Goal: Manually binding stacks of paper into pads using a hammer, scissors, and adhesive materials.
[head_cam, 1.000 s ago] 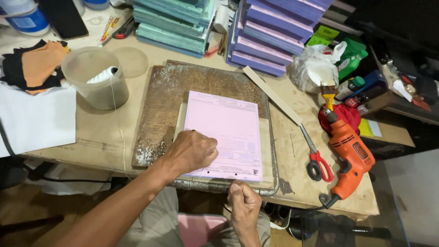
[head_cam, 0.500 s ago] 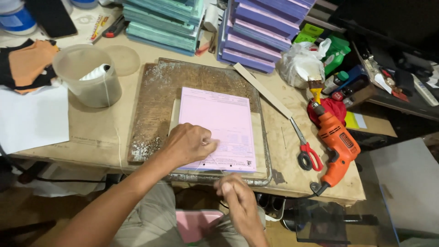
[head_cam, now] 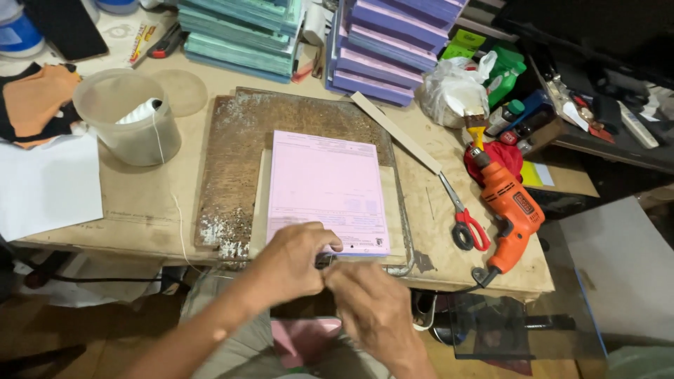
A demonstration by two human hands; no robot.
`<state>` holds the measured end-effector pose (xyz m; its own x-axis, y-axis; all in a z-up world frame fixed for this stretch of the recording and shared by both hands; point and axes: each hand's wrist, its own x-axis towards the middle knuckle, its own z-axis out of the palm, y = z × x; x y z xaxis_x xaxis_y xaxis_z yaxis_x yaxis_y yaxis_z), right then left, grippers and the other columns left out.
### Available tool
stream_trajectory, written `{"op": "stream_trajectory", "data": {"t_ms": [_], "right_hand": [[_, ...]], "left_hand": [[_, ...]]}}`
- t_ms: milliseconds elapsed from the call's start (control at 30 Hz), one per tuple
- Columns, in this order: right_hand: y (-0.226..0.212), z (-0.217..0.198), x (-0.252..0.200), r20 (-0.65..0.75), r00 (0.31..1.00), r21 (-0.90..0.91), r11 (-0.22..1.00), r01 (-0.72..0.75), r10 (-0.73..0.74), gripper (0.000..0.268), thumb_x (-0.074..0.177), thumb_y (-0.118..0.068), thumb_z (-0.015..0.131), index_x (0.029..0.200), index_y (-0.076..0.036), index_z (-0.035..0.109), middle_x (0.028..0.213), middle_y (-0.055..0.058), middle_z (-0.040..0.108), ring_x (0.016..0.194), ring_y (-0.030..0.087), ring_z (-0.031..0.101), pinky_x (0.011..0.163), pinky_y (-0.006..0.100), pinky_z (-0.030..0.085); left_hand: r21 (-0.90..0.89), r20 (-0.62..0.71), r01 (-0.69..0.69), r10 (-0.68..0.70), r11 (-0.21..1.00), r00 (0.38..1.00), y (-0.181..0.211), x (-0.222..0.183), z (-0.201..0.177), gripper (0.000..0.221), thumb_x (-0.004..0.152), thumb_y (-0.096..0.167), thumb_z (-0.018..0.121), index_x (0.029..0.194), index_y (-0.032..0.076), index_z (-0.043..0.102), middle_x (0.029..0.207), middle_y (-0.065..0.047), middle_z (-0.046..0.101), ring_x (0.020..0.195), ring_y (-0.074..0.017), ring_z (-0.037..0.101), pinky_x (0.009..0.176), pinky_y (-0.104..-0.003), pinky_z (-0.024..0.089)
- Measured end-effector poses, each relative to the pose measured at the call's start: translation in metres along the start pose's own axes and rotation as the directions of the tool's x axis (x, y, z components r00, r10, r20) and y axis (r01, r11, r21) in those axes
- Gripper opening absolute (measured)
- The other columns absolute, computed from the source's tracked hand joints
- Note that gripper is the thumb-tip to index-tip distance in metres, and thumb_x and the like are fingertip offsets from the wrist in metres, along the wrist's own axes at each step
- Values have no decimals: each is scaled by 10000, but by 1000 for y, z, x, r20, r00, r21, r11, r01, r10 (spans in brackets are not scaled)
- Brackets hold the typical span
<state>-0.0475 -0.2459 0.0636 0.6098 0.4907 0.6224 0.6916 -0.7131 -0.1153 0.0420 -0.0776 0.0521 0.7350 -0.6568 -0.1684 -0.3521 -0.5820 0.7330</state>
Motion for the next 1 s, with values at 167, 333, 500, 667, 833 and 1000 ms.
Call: {"op": "stream_trajectory", "data": {"t_ms": [167,333,500,667,833,1000], "right_hand": [[41,31,-6,-251,950,24,982,-187,187,133,1012,-69,588,990,-26,712,899,126,740,725,168,691,611,227,607],[36,17,-9,-209,929,160,948,-274,304,154,996,-87,607,1076,-9,714,953,130,739,813,195,687,690,262,600],[24,12,-23,-139,925,172,928,-329,354,180,1017,-149,552,961,-56,694,861,82,728,744,159,671,635,257,565],[5,3,-33,19,825,339,773,-537,565,278,1012,-251,562,808,-93,667,779,10,680,717,129,625,646,276,498],[4,13,-45,57,841,433,745,-507,539,273,1017,-244,553,836,-84,678,808,23,684,740,134,639,657,266,536],[0,18,-51,104,858,439,751,-493,502,240,982,-230,605,887,-76,763,956,51,731,903,171,696,772,293,582]], "left_hand": [[369,-656,-346,506,863,561,-29,14,44,221,892,1,712,1112,-19,702,795,-87,682,574,-149,600,511,-245,559],[183,-337,-171,225,968,914,-19,-27,4,787,919,109,703,1569,100,259,925,-92,639,491,-145,541,407,-255,565],[336,-322,43,72,941,944,-34,-61,-10,395,1022,311,538,1376,135,548,1136,-126,726,842,-288,760,755,-533,663],[17,-170,1,2,1000,985,-20,-112,-37,403,972,396,542,958,166,873,1447,-30,576,1246,-274,536,1051,-552,411],[-546,-401,-473,280,692,872,-60,-73,14,367,1005,311,449,867,96,712,1532,-191,498,1435,-355,453,1178,-596,324],[-814,-515,-513,-71,-271,854,-29,-27,22,271,915,185,491,650,129,475,668,-55,569,821,-278,679,1103,-646,428]]}}
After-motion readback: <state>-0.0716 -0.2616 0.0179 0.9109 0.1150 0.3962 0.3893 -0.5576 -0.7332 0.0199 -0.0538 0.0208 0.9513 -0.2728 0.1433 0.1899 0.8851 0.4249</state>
